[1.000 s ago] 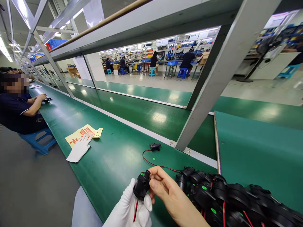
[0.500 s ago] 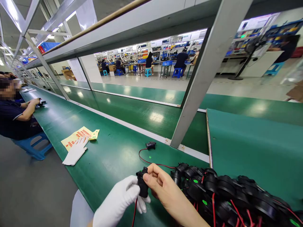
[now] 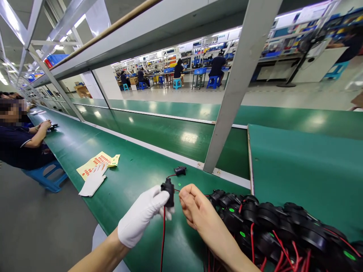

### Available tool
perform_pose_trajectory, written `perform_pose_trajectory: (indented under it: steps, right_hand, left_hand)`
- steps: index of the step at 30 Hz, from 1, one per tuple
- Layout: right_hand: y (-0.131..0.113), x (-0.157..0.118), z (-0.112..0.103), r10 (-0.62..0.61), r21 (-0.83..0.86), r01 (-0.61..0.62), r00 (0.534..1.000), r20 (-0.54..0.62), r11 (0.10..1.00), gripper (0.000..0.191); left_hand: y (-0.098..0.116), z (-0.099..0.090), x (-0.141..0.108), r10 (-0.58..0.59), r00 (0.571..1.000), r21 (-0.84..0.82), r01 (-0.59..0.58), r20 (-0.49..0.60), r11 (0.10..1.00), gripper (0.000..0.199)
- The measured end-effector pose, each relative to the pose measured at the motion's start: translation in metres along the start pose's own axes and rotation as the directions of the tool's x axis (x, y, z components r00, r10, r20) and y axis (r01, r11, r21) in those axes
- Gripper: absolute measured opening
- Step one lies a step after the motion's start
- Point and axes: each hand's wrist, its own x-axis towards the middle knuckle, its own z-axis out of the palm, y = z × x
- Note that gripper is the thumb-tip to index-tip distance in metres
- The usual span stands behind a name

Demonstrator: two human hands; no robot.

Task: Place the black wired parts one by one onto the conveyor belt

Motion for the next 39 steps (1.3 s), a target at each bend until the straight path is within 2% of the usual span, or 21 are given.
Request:
perform_pose_trajectory:
  steps: [2,4,7,12,16,20,26,31,39]
  right_hand:
    - [0.003,-0.002,0.004,0.008,-0.046,-0.005,0.999,0.052,0.999,0.055]
    - [0.006,-0.005,0.011,0.05,-0.05,-0.043,0.988,0.146,0.998,0.052]
    - [0.006,-0.01,0.018,0.077,-0.005,-0.078,0.97,0.229,0.997,0.046]
    - [-0.006,-0.016,0.019,0.053,0.031,-0.065,0.953,0.299,0.997,0.038]
    - [-0.017,-0.019,0.025,0.053,-0.033,-0.045,0.952,0.302,0.998,0.038]
    - [-0.026,-0.017,0.034,0.058,-0.114,-0.024,0.951,0.304,0.993,0.037]
    - [-0.03,-0.015,0.039,0.045,-0.268,0.016,0.975,0.218,0.963,0.035]
    - [-0.037,-0.009,0.046,0.024,-0.181,0.02,0.971,0.24,0.983,0.029]
    - [-0.043,-0.006,0.054,0.046,-0.252,0.011,0.974,0.22,0.968,0.017]
  left_hand:
    - [0.006,0.0,-0.001,0.092,0.986,0.014,-0.091,-0.136,0.996,0.041]
    - [0.01,0.001,-0.003,0.137,0.969,0.021,-0.136,-0.205,0.991,0.038]
    - [0.013,0.002,-0.006,0.156,0.963,0.02,-0.155,-0.222,0.988,0.035]
    - [0.011,-0.005,-0.011,0.183,0.962,-0.058,-0.198,-0.201,0.978,0.034]
    - [0.008,-0.013,-0.015,0.224,0.947,-0.082,-0.248,-0.229,0.965,0.03]
    - [0.01,-0.017,-0.022,0.296,0.917,0.015,-0.303,-0.268,0.953,0.027]
    - [0.015,-0.022,-0.025,0.326,0.87,0.099,-0.312,-0.37,0.945,0.025]
    - [0.02,-0.022,-0.027,0.351,0.861,0.085,-0.345,-0.368,0.935,0.026]
    - [0.017,-0.024,-0.029,0.366,0.86,0.103,-0.353,-0.355,0.93,0.027]
